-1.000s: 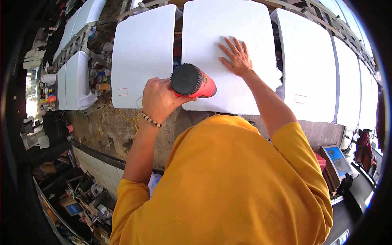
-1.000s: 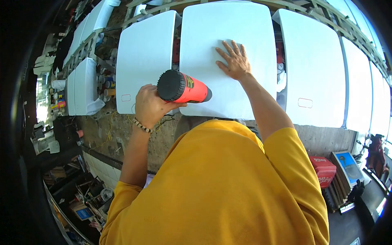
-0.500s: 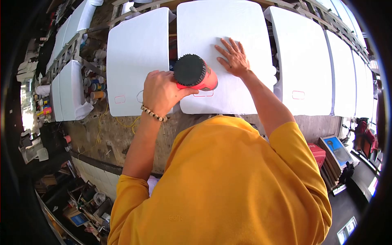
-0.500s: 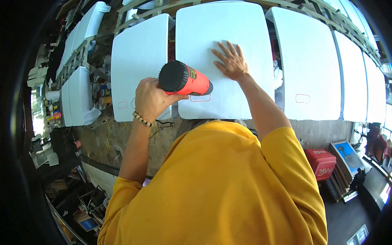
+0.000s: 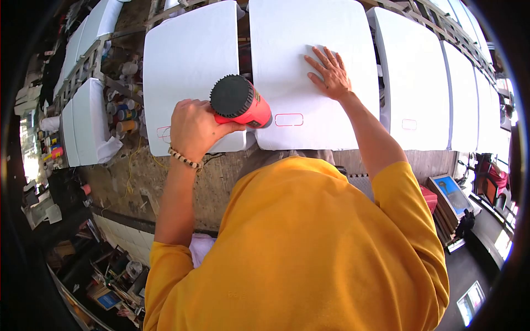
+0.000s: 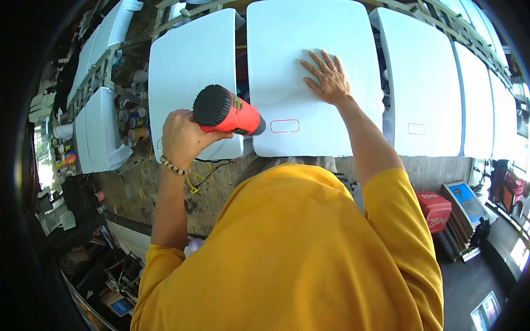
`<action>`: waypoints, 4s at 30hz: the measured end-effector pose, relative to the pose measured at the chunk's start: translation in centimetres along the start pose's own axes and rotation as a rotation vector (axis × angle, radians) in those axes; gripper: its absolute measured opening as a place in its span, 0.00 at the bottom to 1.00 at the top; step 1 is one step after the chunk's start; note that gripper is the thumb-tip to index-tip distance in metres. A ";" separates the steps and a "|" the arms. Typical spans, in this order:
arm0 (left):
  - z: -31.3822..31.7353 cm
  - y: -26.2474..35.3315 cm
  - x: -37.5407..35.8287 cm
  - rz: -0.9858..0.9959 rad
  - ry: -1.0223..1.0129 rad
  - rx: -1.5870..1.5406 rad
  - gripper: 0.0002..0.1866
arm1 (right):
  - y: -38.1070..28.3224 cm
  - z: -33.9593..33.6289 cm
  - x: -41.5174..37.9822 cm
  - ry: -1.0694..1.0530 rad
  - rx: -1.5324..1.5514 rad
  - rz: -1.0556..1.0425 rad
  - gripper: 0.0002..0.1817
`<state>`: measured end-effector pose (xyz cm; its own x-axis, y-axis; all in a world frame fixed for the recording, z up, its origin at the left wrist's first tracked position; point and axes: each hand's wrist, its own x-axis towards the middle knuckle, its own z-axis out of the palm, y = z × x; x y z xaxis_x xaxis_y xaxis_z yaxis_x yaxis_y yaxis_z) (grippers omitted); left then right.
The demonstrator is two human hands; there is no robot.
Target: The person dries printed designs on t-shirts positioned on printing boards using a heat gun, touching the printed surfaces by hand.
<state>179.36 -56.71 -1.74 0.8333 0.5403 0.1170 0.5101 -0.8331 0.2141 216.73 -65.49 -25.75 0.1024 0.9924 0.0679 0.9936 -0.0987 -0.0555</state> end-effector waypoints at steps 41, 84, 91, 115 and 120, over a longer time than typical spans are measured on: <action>13.2 45.8 21.8 -0.094 0.009 -0.155 0.23 | 42.4 -5.1 -22.1 0.132 0.197 0.027 0.31; 10.4 44.5 21.8 -0.246 -0.033 0.122 0.30 | 42.4 -4.2 -21.8 0.049 0.102 0.059 0.32; 10.0 45.0 20.7 -0.230 -0.041 0.092 0.30 | 42.5 -4.4 -21.7 0.049 0.133 0.056 0.32; 13.3 48.6 23.5 -0.053 0.014 -0.075 0.27 | 42.6 -4.4 -21.8 0.069 0.187 0.039 0.33; 14.7 48.8 24.7 -0.045 0.055 -0.074 0.27 | 42.7 -4.3 -21.7 0.106 0.202 0.028 0.32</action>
<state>227.96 -85.82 -2.62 0.7958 0.5846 0.1579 0.5282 -0.7976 0.2914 257.11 -91.56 -25.31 0.1444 0.9753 0.1669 0.9615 -0.0984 -0.2567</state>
